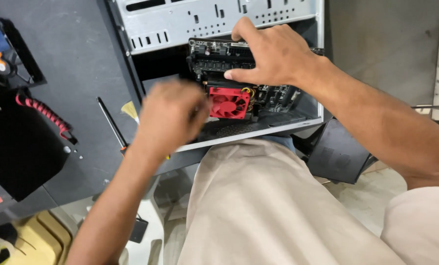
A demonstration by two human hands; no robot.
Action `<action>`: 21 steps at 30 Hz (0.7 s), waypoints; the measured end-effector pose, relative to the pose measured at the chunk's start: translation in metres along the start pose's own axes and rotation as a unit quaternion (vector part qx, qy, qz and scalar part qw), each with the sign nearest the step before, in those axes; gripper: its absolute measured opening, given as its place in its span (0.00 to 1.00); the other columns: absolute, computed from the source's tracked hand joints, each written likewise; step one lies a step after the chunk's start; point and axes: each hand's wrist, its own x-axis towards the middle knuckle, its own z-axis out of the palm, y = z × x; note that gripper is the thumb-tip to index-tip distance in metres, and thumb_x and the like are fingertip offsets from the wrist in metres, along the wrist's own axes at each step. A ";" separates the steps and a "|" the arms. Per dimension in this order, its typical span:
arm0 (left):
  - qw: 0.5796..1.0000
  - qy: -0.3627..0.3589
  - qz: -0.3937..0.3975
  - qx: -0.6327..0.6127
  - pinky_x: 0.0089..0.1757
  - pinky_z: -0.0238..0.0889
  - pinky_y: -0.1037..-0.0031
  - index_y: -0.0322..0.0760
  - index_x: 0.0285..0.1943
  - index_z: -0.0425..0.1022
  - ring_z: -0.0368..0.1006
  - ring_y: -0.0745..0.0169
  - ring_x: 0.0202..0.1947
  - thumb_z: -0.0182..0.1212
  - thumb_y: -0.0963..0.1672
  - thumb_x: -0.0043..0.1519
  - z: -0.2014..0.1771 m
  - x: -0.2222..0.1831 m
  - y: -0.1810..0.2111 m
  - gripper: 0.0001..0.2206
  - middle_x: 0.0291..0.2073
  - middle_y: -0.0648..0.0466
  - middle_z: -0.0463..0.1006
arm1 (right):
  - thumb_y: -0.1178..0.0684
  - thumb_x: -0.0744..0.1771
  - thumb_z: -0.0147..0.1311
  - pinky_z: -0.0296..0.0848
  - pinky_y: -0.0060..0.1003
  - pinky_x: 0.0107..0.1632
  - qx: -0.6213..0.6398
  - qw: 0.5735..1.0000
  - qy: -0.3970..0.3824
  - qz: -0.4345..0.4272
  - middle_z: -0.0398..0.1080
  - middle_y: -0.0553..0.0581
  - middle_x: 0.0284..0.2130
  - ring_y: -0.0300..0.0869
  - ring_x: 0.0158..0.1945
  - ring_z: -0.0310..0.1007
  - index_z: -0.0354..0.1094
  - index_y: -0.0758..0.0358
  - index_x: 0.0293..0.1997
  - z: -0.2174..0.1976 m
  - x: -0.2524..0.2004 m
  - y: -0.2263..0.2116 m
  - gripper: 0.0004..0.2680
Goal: Reinstalling a motherboard into a computer case and securing it with screws.
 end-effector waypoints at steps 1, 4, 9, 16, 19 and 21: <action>0.996 0.055 -0.025 -0.064 0.35 0.56 0.52 0.36 0.41 0.70 0.66 0.40 0.34 0.61 0.45 0.69 -0.016 0.010 -0.002 0.08 0.33 0.46 0.71 | 0.30 0.67 0.60 0.71 0.56 0.36 -0.012 1.000 -0.001 -0.004 0.75 0.58 0.26 0.62 0.29 0.78 0.57 0.62 0.58 0.001 0.000 0.001 0.26; 0.993 0.028 -0.101 -0.060 0.49 0.65 0.50 0.27 0.63 0.66 0.71 0.30 0.52 0.70 0.52 0.65 -0.013 0.037 -0.004 0.29 0.57 0.35 0.72 | 0.32 0.67 0.62 0.70 0.53 0.33 -0.013 0.997 0.049 -0.057 0.77 0.58 0.30 0.58 0.29 0.77 0.58 0.63 0.56 0.009 -0.002 0.004 0.25; 0.993 0.065 -0.056 0.079 0.39 0.65 0.59 0.36 0.52 0.70 0.67 0.45 0.43 0.76 0.57 0.57 0.017 0.047 -0.010 0.29 0.49 0.45 0.68 | 0.30 0.67 0.59 0.71 0.53 0.33 -0.020 0.999 0.018 -0.033 0.77 0.58 0.29 0.57 0.28 0.77 0.60 0.63 0.56 0.013 0.002 0.004 0.25; 0.992 0.020 0.006 0.128 0.53 0.61 0.55 0.36 0.64 0.67 0.66 0.44 0.55 0.76 0.61 0.50 0.013 0.042 -0.013 0.41 0.56 0.44 0.69 | 0.30 0.66 0.64 0.69 0.45 0.28 -0.050 0.987 0.103 -0.111 0.76 0.51 0.28 0.49 0.29 0.76 0.64 0.61 0.54 0.022 0.000 0.013 0.24; 0.989 0.053 0.044 0.128 0.54 0.60 0.55 0.31 0.62 0.68 0.64 0.44 0.54 0.74 0.64 0.50 0.002 0.049 -0.010 0.44 0.54 0.45 0.67 | 0.28 0.66 0.64 0.66 0.45 0.25 -0.074 0.980 0.133 -0.127 0.75 0.50 0.28 0.49 0.28 0.76 0.66 0.61 0.52 0.018 0.001 0.016 0.25; 0.994 0.041 0.023 0.094 0.48 0.62 0.57 0.31 0.63 0.67 0.65 0.46 0.49 0.74 0.65 0.49 0.007 0.051 -0.008 0.45 0.51 0.47 0.69 | 0.27 0.67 0.63 0.64 0.41 0.23 -0.081 0.974 0.147 -0.151 0.70 0.49 0.23 0.44 0.23 0.71 0.66 0.61 0.53 0.014 0.003 0.021 0.25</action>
